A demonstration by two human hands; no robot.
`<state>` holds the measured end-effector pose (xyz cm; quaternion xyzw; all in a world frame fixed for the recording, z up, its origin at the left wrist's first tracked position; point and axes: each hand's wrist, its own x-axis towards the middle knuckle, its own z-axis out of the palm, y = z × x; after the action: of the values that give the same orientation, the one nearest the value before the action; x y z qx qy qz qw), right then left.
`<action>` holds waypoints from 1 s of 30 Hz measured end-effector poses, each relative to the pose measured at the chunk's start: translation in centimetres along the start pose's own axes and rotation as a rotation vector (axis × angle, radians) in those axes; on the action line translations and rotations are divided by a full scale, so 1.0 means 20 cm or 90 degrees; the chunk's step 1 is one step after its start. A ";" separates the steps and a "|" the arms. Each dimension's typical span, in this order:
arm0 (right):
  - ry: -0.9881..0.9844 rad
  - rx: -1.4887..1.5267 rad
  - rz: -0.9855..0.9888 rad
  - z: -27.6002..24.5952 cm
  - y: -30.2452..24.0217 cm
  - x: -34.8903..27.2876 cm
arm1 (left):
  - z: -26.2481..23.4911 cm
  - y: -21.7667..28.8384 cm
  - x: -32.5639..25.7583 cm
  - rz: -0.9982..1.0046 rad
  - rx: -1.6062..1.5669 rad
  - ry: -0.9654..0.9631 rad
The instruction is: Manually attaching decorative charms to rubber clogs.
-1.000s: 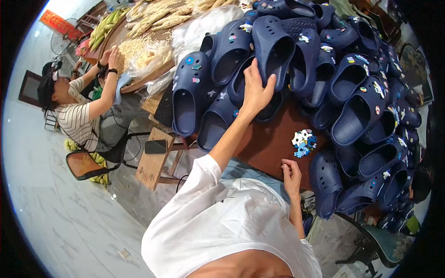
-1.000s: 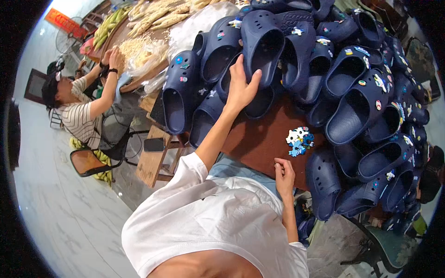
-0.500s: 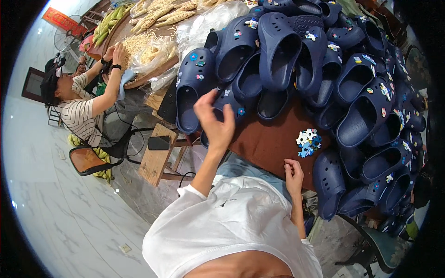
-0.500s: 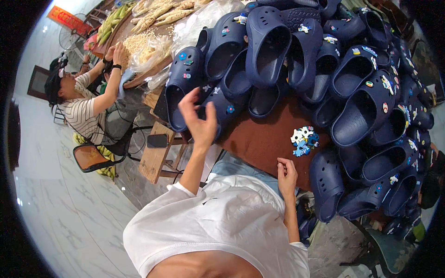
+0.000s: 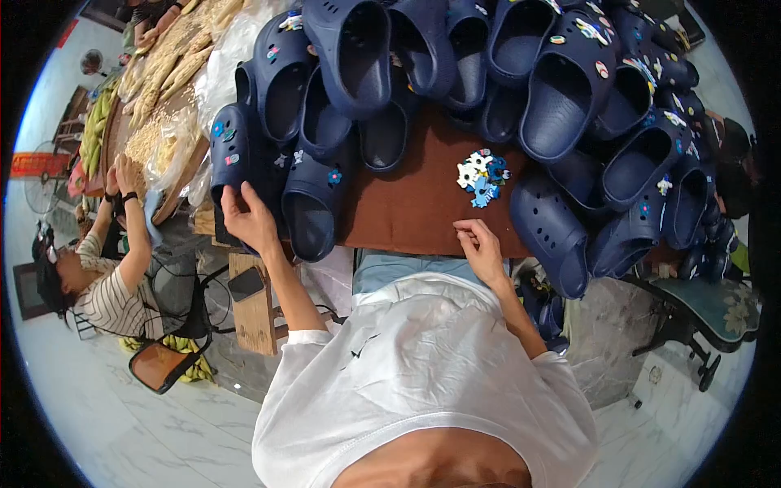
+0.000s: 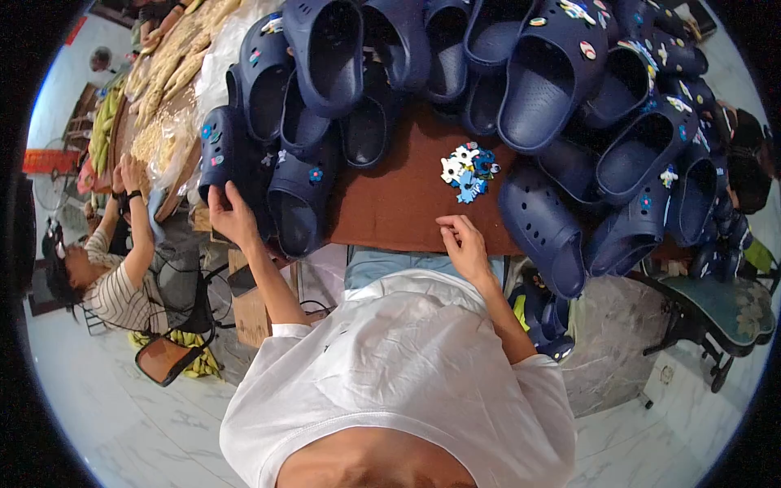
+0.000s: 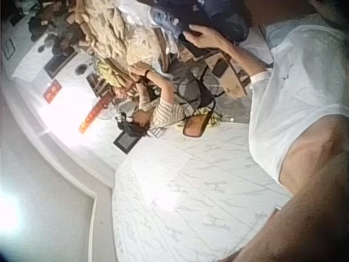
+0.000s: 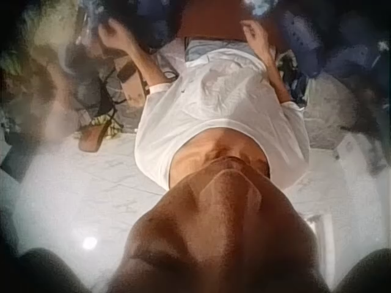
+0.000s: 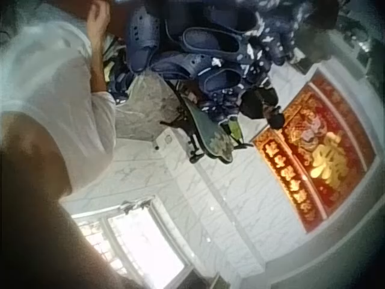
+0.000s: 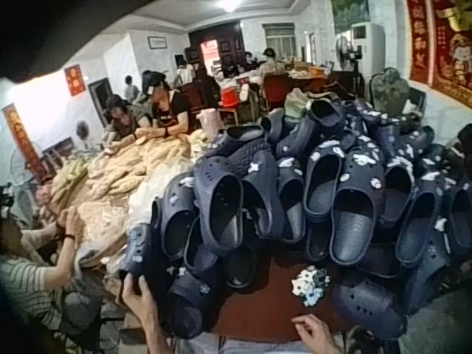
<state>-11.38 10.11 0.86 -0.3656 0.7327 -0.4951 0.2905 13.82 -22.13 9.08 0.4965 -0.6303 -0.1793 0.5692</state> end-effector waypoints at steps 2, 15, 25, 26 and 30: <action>0.025 0.013 0.002 -0.01 -0.02 0.00 | -0.01 0.09 -0.05 0.016 -0.027 0.011; 0.084 -0.110 -0.023 -0.09 -0.02 0.13 | -0.22 0.80 -0.53 -0.124 -0.268 -0.328; 0.157 -0.114 -0.023 -0.21 -0.09 0.07 | 0.08 0.59 -1.08 0.034 -0.153 -0.480; 0.151 -0.103 -0.022 -0.21 -0.09 0.07 | 0.09 0.57 -1.11 0.031 -0.127 -0.468; 0.130 -0.065 -0.058 -0.16 -0.10 0.11 | 0.16 0.49 -1.20 0.028 -0.098 -0.506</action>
<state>-14.59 9.45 3.72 -0.3609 0.7652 -0.5044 0.1726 3.47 1.13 3.01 0.3309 -0.7963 -0.3922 0.3202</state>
